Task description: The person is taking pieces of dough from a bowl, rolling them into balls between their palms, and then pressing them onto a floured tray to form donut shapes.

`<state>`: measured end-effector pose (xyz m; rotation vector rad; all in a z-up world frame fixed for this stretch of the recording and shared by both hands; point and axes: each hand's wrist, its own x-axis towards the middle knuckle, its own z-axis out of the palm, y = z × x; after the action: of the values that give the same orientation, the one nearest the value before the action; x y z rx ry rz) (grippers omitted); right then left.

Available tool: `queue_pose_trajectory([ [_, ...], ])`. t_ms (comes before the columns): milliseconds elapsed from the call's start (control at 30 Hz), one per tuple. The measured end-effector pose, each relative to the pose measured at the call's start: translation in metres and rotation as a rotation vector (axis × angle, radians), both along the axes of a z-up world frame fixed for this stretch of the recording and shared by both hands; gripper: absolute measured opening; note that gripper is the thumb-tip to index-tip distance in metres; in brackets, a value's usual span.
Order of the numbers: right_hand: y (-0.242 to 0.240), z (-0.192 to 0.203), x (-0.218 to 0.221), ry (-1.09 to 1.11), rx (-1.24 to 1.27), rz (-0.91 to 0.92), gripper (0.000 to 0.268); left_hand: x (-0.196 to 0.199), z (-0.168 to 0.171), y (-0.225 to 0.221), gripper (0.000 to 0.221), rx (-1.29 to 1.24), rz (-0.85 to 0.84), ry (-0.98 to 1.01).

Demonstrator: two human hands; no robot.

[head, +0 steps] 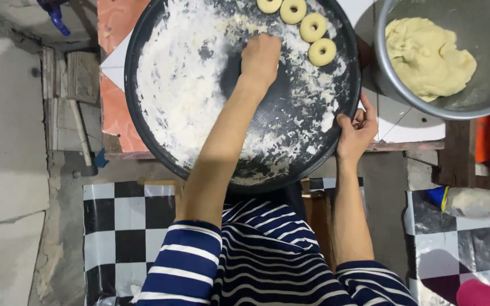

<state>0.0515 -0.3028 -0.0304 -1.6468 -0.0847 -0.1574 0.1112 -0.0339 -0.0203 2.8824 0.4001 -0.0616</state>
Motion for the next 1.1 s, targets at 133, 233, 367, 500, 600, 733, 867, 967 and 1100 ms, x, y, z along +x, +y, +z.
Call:
queue_pose_trajectory([
  [133, 0.004, 0.010, -0.004, 0.010, 0.019, 0.002, 0.061, -0.020, -0.011, 0.010, 0.025, 0.132, -0.097, -0.125],
  [233, -0.002, 0.001, 0.000, 0.034, 0.004, 0.008, 0.058, -0.062, 0.023, 0.016, 0.065, -0.151, -0.246, -0.165],
  [367, -0.016, -0.036, 0.014, -0.008, 0.109, 0.079, 0.066, -0.109, 0.038, 0.015, 0.026, 0.274, -0.418, -0.284],
  [500, -0.020, -0.042, 0.012, -0.001, 0.104, 0.086, 0.068, -0.138, 0.034, -0.006, 0.020, 0.294, -0.413, -0.376],
  [600, -0.022, -0.044, 0.014, 0.002, 0.088, 0.081, 0.068, -0.129, 0.026, 0.004, 0.020, 0.134, -0.382, -0.200],
  [733, -0.022, -0.047, 0.016, 0.024, 0.097, 0.080, 0.068, -0.075, 0.008, 0.014, 0.043, -0.104, -0.196, -0.054],
  [867, -0.022, -0.048, 0.017, 0.021, 0.108, 0.073, 0.068, -0.041, 0.013, 0.010, 0.049, -0.005, -0.056, -0.056],
  [967, -0.019, -0.037, 0.014, 0.015, 0.092, 0.071, 0.068, -0.034, -0.001, 0.004, 0.033, 0.070, -0.064, -0.166],
  [1100, -0.017, -0.034, 0.013, 0.003, 0.092, 0.083, 0.065, -0.065, -0.005, 0.018, 0.029, 0.056, -0.291, -0.352],
])
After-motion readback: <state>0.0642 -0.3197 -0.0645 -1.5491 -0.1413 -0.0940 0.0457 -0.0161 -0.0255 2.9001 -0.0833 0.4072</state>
